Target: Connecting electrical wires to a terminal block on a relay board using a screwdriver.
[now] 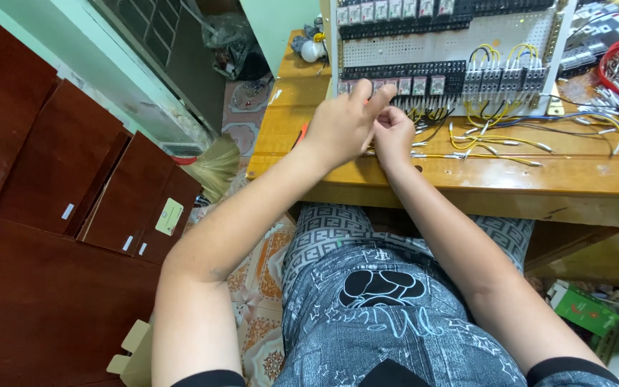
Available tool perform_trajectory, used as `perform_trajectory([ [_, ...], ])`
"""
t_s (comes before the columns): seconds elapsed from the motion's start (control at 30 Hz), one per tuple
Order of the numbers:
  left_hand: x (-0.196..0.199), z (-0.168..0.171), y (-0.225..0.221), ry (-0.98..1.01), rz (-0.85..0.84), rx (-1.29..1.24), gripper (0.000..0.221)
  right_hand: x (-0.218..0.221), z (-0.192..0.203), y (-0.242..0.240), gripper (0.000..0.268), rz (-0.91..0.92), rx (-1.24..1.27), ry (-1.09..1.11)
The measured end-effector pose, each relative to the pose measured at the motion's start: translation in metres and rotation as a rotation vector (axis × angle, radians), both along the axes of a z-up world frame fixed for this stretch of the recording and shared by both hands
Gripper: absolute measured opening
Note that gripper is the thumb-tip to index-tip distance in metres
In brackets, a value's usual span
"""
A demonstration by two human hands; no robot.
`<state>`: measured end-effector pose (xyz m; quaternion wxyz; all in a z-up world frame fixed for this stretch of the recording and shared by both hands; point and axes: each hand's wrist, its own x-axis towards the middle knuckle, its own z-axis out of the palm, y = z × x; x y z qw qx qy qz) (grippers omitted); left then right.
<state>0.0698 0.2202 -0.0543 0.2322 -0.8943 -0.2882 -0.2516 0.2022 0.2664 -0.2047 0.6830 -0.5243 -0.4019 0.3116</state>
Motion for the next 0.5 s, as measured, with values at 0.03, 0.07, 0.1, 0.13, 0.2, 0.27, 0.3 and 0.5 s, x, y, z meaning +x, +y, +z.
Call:
perform_trajectory([
  [0.03,0.000,-0.003,0.002,-0.002,0.000,-0.004,0.064,-0.004,0.006,-0.006,0.007,0.000,-0.004,-0.002],
  [0.07,0.001,-0.004,0.005,0.003,0.081,0.225,0.038,-0.006,0.014,-0.009,0.003,0.017,0.001,0.055],
  [0.1,0.002,-0.005,0.008,0.008,0.161,0.454,0.021,-0.009,0.022,-0.013,0.007,0.033,0.005,0.112],
  [0.13,0.002,0.000,0.007,0.007,0.159,0.458,0.021,-0.009,0.035,-0.021,0.007,0.031,0.010,0.111],
  [0.2,0.001,0.008,0.003,0.128,0.308,0.156,0.074,-0.009,0.057,-0.040,0.013,0.110,-0.018,0.210],
  [0.27,0.002,0.030,-0.006,0.048,0.180,-0.071,0.063,-0.007,0.055,-0.033,0.012,0.063,-0.033,0.111],
  [0.3,0.002,0.040,-0.011,-0.035,0.049,-0.294,0.062,-0.007,0.052,-0.030,0.016,0.017,-0.046,0.013],
  [0.5,-0.004,0.020,0.012,0.126,0.167,0.248,0.058,-0.017,0.075,-0.036,0.016,-0.017,-0.114,0.091],
])
